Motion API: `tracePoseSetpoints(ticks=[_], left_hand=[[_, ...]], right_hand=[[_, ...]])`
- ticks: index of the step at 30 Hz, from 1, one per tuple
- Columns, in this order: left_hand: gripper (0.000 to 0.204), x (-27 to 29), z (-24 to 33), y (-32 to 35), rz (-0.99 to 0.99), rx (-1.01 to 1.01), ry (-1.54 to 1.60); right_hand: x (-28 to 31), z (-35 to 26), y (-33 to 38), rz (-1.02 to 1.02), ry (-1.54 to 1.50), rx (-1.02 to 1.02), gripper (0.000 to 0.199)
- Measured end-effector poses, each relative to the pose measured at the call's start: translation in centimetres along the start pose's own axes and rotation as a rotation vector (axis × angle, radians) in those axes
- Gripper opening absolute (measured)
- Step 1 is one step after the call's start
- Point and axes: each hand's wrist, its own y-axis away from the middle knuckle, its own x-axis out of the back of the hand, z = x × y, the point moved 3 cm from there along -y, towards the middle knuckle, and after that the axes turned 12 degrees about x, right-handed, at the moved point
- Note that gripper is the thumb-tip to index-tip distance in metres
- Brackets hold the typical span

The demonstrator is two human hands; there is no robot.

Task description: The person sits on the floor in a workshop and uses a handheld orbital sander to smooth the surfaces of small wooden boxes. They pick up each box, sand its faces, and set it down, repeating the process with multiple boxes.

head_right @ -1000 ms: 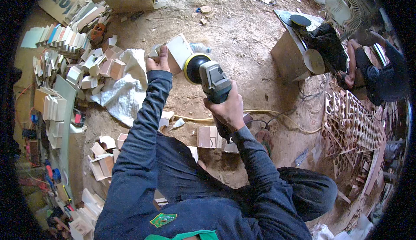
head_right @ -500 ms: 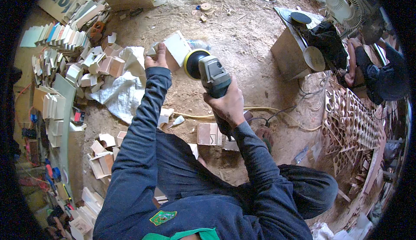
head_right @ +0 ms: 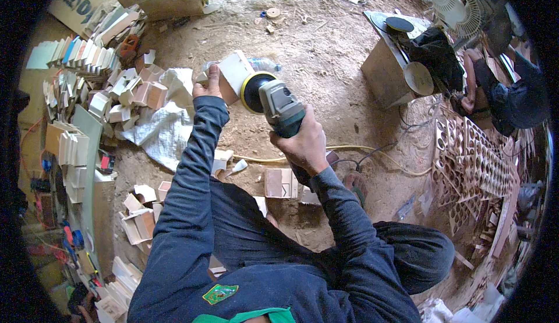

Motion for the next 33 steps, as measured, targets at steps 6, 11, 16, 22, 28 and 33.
tracePoseSetpoints(ticks=[6, 11, 16, 22, 28, 33], left_hand=[[0.067, 1.3, 1.2, 0.2, 0.055, -0.120, 0.032], [0.073, 1.9, 1.2, 0.2, 0.096, -0.093, -0.034], [0.085, 0.7, -1.4, -0.7, 0.131, 0.205, 0.009], [0.111, 1.9, -5.2, -2.9, 0.064, 0.465, -0.184], [0.091, 0.5, -4.2, -2.5, 0.005, 0.461, 0.446], [0.094, 0.0, -1.7, -0.9, -0.273, 0.625, 0.713]], right_hand=[[1.3, 1.1, -0.7, 0.101, 0.004, -0.140, 0.063], [1.2, 1.2, -0.3, 0.099, -0.148, -0.076, 0.062], [-0.2, 0.5, 0.6, 0.042, -0.118, 0.023, 0.068], [0.0, 0.9, 0.3, 0.127, -0.020, -0.027, 0.066], [1.0, 1.0, -0.1, 0.133, -0.119, 0.009, 0.065], [0.2, -0.2, 0.3, -0.016, -0.031, 0.066, 0.067]])
